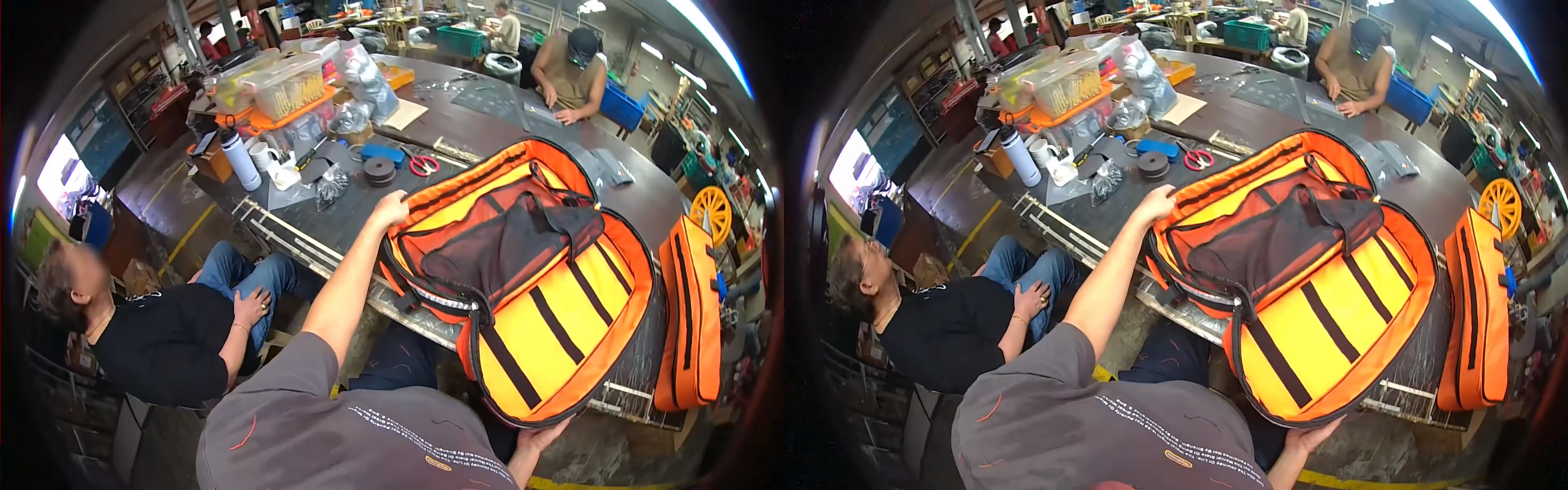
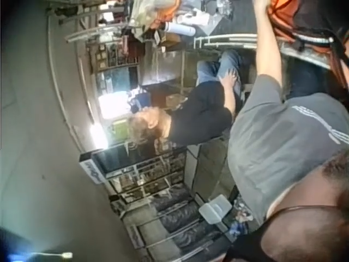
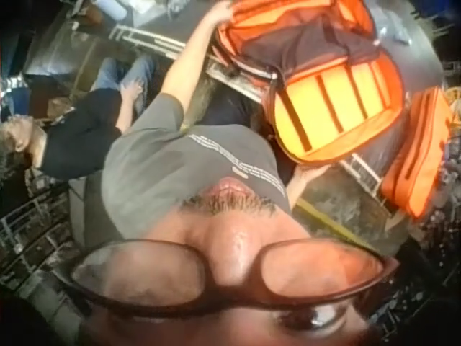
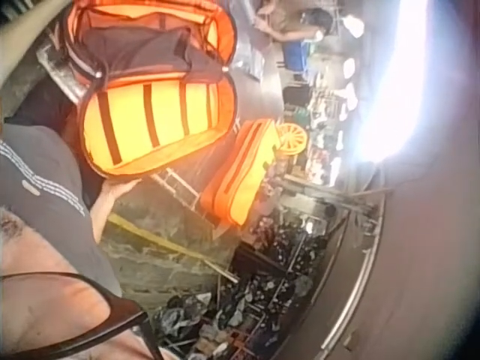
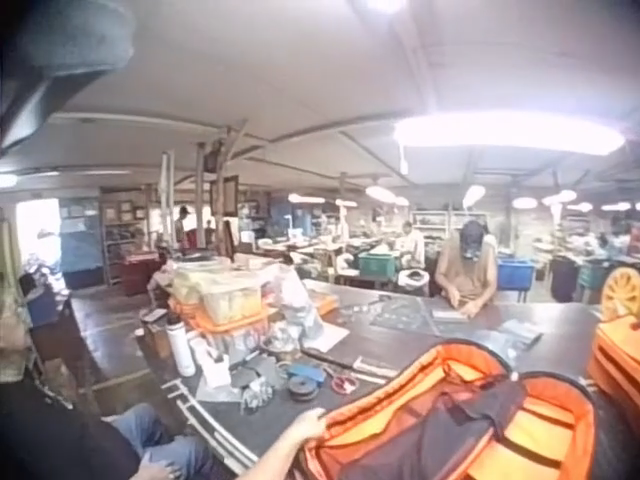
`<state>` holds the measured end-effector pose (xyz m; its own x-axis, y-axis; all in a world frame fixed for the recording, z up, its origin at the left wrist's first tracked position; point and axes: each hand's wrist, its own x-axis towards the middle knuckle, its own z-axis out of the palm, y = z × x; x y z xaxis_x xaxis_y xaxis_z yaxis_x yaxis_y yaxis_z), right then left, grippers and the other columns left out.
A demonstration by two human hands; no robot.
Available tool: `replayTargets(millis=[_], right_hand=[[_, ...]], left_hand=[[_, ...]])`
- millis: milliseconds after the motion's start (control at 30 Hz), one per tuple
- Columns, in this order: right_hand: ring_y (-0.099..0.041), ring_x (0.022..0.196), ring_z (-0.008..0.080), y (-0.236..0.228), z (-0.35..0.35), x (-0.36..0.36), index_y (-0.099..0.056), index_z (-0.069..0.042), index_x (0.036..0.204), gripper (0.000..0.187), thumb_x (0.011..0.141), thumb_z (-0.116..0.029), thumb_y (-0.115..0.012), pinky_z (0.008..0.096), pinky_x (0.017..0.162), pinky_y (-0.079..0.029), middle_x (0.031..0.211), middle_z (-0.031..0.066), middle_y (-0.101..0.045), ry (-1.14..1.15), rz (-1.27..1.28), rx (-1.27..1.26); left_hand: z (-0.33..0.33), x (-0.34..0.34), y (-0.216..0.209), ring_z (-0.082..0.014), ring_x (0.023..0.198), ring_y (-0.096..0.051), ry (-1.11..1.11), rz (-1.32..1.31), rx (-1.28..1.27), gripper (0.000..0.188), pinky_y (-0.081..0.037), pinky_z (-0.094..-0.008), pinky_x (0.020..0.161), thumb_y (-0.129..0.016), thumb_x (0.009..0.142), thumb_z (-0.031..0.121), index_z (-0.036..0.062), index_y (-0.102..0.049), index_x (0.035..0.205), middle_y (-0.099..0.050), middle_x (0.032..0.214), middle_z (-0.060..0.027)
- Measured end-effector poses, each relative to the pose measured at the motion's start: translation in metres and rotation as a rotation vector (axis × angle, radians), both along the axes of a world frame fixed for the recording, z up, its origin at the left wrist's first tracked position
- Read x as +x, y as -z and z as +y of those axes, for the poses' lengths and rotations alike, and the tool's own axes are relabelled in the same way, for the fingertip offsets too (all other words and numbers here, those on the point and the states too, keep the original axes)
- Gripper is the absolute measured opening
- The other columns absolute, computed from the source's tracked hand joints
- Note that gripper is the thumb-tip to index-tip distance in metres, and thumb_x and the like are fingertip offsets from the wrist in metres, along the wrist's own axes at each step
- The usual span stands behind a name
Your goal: Checking the straps, zippers, and compartments of an orange emergency backpack and writing on a label.
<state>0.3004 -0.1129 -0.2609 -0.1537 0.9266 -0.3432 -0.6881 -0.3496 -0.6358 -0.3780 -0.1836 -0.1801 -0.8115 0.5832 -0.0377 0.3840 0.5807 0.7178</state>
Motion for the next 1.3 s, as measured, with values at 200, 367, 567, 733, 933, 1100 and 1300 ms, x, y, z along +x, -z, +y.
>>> replayTargets(millis=[200,367,567,733,933,1100,1300], right_hand=[[-0.057,0.149,0.0325,-0.076,0.082,0.054,-0.049,-0.002,0.166,0.066,0.117,-0.046,-0.051,0.0498,0.125,-0.046,0.166,0.0173,-0.055,0.039,-0.232,0.357],[-0.057,0.146,0.0280,-0.198,0.147,0.055,-0.051,0.002,0.162,0.065,0.115,-0.043,-0.057,0.0456,0.122,-0.046,0.165,0.0168,-0.055,0.042,-0.337,0.591],[-0.060,0.142,0.0240,-0.303,0.127,-0.021,-0.053,0.006,0.160,0.067,0.112,-0.040,-0.064,0.0426,0.119,-0.048,0.158,0.0174,-0.060,-0.181,-0.350,0.883],[-0.066,0.130,0.0184,-0.335,0.092,-0.062,-0.058,0.008,0.154,0.063,0.110,-0.034,-0.069,0.0388,0.112,-0.052,0.147,0.0160,-0.068,-0.322,-0.709,1.130],[-0.052,0.084,0.0088,-0.289,0.040,-0.010,-0.068,0.002,0.115,0.025,0.107,-0.020,-0.075,0.0281,0.077,-0.042,0.100,0.0013,-0.062,-0.056,-1.086,1.077],[-0.034,0.074,0.0084,-0.173,-0.010,0.056,-0.043,-0.007,0.086,0.037,0.111,-0.011,-0.070,0.0287,0.065,-0.031,0.083,-0.0041,-0.038,0.399,-1.453,0.949],[-0.044,0.084,0.0080,-0.063,-0.098,0.045,-0.046,-0.011,0.090,0.029,0.110,-0.011,-0.068,0.0263,0.076,-0.041,0.091,-0.0046,-0.047,0.020,-0.858,0.407]], left_hand=[[-0.026,0.063,-0.028,-0.0208,0.099,-0.071,0.219,-0.106,0.101,0.042,-0.057,-0.0386,0.085,-0.082,0.090,0.021,0.0035,-0.073,0.127,-0.077,0.106,-0.0118],[-0.055,0.169,-0.026,-0.0109,0.081,-0.053,0.372,-0.220,0.212,0.034,-0.048,-0.0335,0.070,-0.086,0.089,0.023,0.0034,-0.067,0.108,-0.061,0.087,-0.0019],[-0.067,0.279,-0.029,-0.0190,0.095,-0.073,0.542,-0.301,0.238,0.055,-0.060,-0.0366,0.084,-0.086,0.092,0.025,0.0002,-0.064,0.135,-0.071,0.108,-0.0124],[-0.061,0.327,-0.030,-0.0165,0.091,-0.073,0.812,-0.556,0.230,0.043,-0.059,-0.0358,0.083,-0.078,0.106,0.031,-0.0001,-0.064,0.132,-0.074,0.111,-0.0104],[-0.012,0.290,0.008,-0.0158,0.088,-0.073,0.707,-0.645,0.230,0.037,-0.059,-0.0330,0.077,-0.065,0.112,0.029,0.0026,-0.065,0.138,-0.076,0.102,-0.0065],[0.036,0.221,0.018,-0.0202,0.087,-0.075,0.372,-0.866,0.410,0.055,-0.061,-0.0332,0.070,-0.059,0.116,0.032,0.0078,-0.048,0.165,-0.067,0.138,-0.0144],[0.190,0.117,0.009,-0.0308,0.142,-0.057,0.255,-0.630,0.623,0.072,-0.049,-0.0576,0.111,-0.051,0.113,0.063,0.0161,-0.047,0.167,-0.054,0.166,-0.0088]])
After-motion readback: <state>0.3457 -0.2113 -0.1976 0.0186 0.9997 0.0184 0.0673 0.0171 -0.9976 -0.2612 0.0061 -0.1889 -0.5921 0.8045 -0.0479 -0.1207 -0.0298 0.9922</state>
